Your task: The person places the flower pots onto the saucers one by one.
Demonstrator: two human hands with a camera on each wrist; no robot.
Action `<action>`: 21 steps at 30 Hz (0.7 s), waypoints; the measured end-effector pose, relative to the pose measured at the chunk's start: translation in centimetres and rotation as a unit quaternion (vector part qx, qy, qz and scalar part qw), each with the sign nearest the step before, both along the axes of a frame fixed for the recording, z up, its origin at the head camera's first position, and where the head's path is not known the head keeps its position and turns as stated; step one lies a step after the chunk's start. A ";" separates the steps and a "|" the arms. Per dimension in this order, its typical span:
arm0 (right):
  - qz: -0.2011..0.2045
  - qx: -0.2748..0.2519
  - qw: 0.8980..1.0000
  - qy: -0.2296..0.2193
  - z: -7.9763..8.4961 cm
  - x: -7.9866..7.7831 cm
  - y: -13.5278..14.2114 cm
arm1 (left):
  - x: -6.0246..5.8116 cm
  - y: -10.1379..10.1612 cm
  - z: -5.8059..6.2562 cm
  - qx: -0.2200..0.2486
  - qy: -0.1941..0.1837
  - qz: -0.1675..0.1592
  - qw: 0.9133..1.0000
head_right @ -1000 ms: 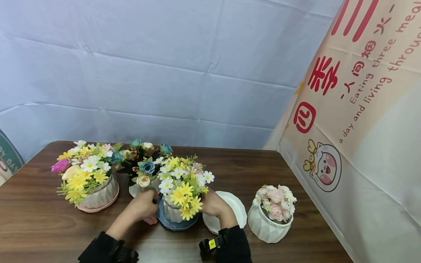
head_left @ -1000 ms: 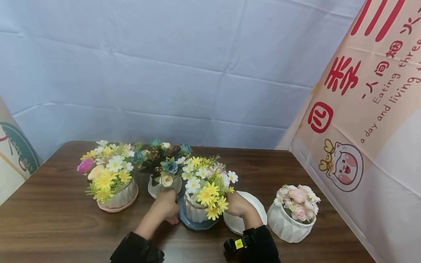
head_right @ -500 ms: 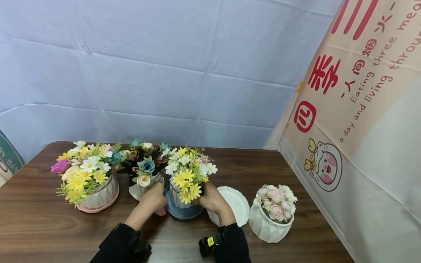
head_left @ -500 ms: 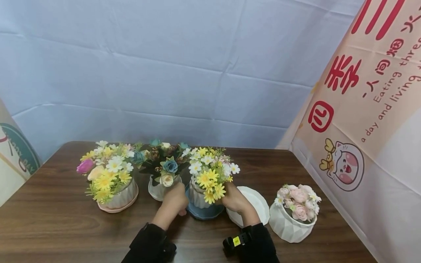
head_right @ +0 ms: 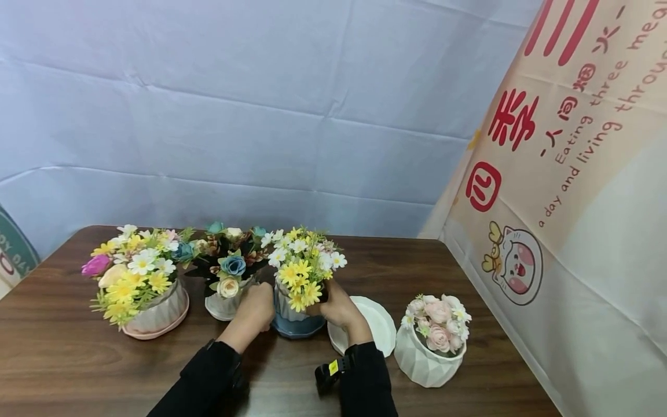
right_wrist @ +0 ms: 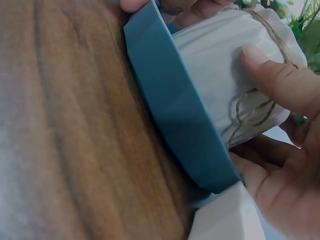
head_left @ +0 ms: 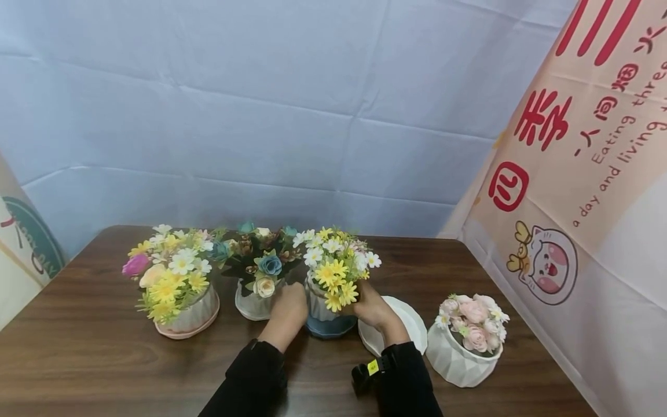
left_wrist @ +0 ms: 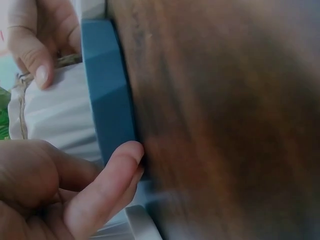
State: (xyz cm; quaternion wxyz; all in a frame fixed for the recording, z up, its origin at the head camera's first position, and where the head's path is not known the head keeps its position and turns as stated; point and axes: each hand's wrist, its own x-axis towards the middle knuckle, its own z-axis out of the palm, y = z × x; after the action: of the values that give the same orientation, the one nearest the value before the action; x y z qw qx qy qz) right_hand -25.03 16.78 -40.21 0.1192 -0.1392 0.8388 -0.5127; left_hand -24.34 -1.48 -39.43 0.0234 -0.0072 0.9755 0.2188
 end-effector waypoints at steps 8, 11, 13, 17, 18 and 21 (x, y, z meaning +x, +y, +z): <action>-0.039 -0.007 0.999 -0.027 0.1 -0.9 -0.2 | -2.1 0.0 -0.9 0.027 -0.044 0.013 0.999; -0.030 -0.023 0.999 -0.023 0.0 -1.3 -0.2 | -5.4 -0.1 -5.4 0.038 -0.035 0.019 0.998; -0.028 -0.033 0.999 -0.023 -0.5 -1.8 -0.1 | -6.8 -0.2 -7.2 0.059 -0.038 0.017 0.997; -0.039 -0.054 0.997 -0.026 -0.6 -2.3 -0.2 | -5.1 -0.4 -5.2 0.054 0.005 -0.017 0.998; -0.046 -0.058 0.997 -0.029 -0.6 -2.3 -0.2 | -4.0 -0.3 -3.6 0.056 0.002 -0.020 0.998; -0.064 -0.068 0.995 -0.036 -0.5 -2.4 -0.3 | -2.4 -0.1 -1.2 0.029 -0.001 -0.020 0.999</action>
State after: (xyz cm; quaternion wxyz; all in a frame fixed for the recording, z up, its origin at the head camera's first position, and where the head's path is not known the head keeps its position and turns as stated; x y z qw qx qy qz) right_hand -27.48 16.50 -40.72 0.1070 -0.0747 0.8043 -0.5797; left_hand -26.74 -1.56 -40.65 0.0286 0.0128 0.9688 0.2460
